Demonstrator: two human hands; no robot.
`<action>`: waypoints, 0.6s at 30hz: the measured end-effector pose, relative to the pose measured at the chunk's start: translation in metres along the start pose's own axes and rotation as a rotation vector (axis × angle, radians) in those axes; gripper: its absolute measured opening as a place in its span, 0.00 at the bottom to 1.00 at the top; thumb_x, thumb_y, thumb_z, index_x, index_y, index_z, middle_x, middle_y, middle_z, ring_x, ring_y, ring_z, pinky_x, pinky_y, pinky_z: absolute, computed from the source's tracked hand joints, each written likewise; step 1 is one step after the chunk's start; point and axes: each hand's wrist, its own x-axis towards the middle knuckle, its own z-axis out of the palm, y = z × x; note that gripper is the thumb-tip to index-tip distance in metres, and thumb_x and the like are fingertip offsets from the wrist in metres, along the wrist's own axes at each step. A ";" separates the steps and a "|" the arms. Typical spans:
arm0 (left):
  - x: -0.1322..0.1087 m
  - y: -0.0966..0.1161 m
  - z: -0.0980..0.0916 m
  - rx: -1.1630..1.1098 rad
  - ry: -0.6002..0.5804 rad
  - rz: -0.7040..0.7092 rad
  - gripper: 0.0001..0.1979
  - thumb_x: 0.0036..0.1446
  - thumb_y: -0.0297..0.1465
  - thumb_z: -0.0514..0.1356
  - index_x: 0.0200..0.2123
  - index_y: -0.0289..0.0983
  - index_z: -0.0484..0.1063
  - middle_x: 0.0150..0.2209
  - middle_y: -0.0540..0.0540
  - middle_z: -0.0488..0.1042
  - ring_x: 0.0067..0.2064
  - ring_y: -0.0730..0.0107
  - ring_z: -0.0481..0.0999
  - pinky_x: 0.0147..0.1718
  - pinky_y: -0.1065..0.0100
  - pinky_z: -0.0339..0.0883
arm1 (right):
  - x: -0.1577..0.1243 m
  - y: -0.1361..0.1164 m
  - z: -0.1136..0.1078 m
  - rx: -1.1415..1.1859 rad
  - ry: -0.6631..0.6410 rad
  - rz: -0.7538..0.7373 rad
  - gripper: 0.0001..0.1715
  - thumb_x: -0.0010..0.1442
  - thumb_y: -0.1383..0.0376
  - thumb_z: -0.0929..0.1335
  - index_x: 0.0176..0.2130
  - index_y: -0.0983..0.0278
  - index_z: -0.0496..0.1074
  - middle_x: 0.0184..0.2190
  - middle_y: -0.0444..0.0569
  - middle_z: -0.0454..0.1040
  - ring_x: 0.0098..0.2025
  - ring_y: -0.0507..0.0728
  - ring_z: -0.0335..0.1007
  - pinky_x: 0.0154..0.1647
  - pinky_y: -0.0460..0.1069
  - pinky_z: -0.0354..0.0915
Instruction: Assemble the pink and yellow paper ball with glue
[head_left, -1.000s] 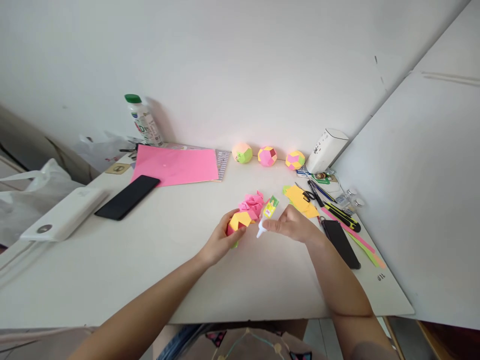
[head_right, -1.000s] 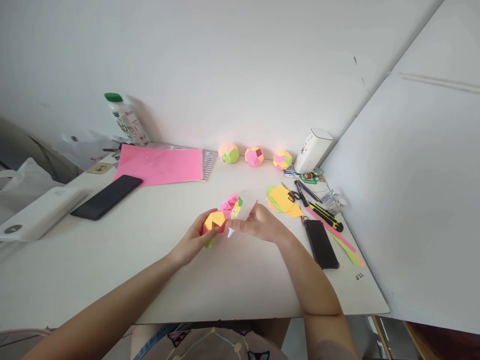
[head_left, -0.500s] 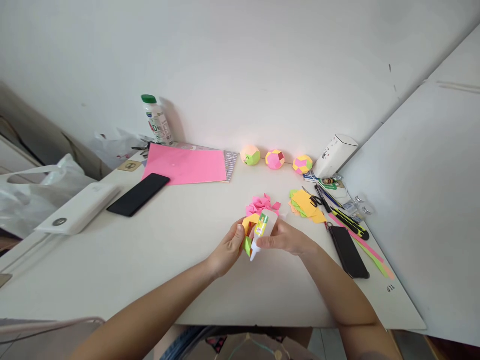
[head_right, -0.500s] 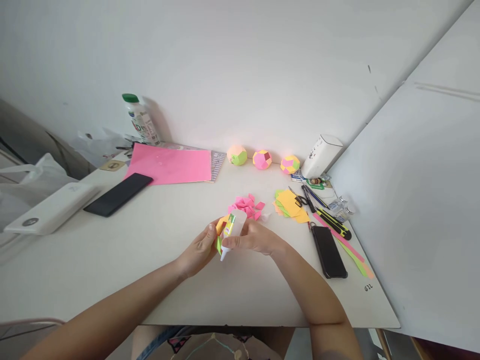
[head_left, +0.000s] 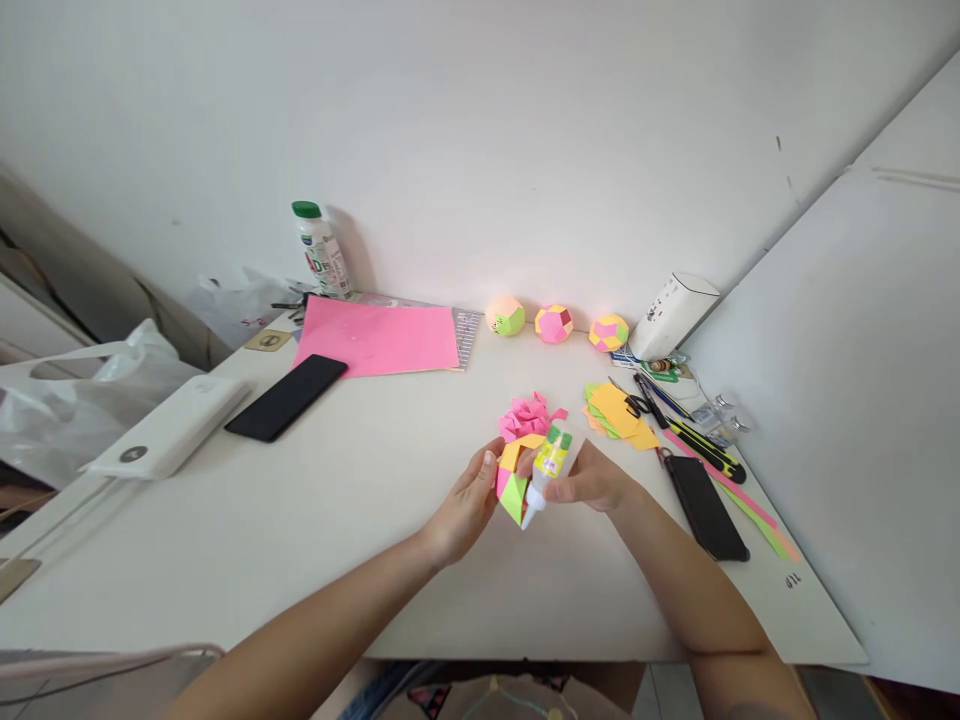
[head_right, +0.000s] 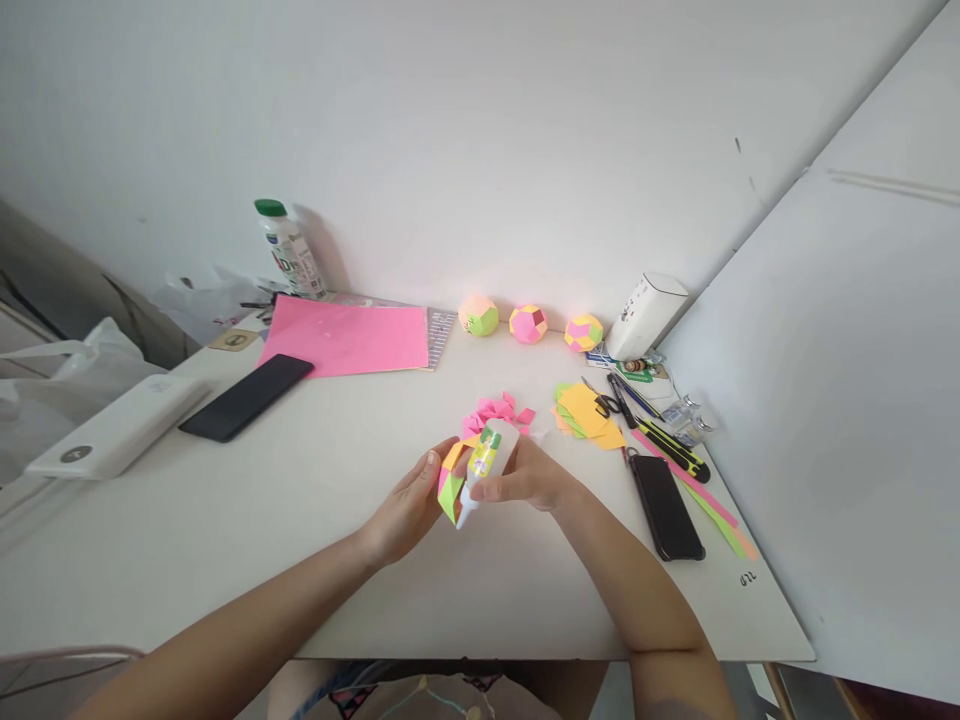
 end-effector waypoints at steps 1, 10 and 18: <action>0.001 0.001 0.000 -0.005 0.013 -0.011 0.24 0.58 0.48 0.53 0.50 0.38 0.68 0.50 0.39 0.72 0.53 0.56 0.68 0.47 0.59 0.62 | 0.000 -0.001 -0.001 -0.004 0.015 -0.057 0.20 0.43 0.60 0.76 0.36 0.66 0.76 0.32 0.49 0.74 0.33 0.54 0.69 0.32 0.49 0.66; 0.004 0.000 -0.008 -0.086 -0.004 -0.267 0.27 0.55 0.53 0.51 0.28 0.34 0.74 0.32 0.41 0.72 0.37 0.63 0.70 0.33 0.65 0.64 | 0.001 0.000 0.007 -0.406 0.233 -0.435 0.19 0.45 0.64 0.75 0.40 0.62 0.74 0.37 0.50 0.74 0.41 0.58 0.70 0.42 0.54 0.68; 0.005 0.003 -0.007 -0.255 -0.057 -0.147 0.17 0.53 0.42 0.61 0.44 0.40 0.73 0.48 0.42 0.71 0.51 0.58 0.68 0.45 0.63 0.62 | 0.007 0.010 0.016 -0.454 0.129 -0.335 0.19 0.44 0.64 0.75 0.39 0.62 0.74 0.35 0.49 0.76 0.38 0.56 0.72 0.41 0.52 0.68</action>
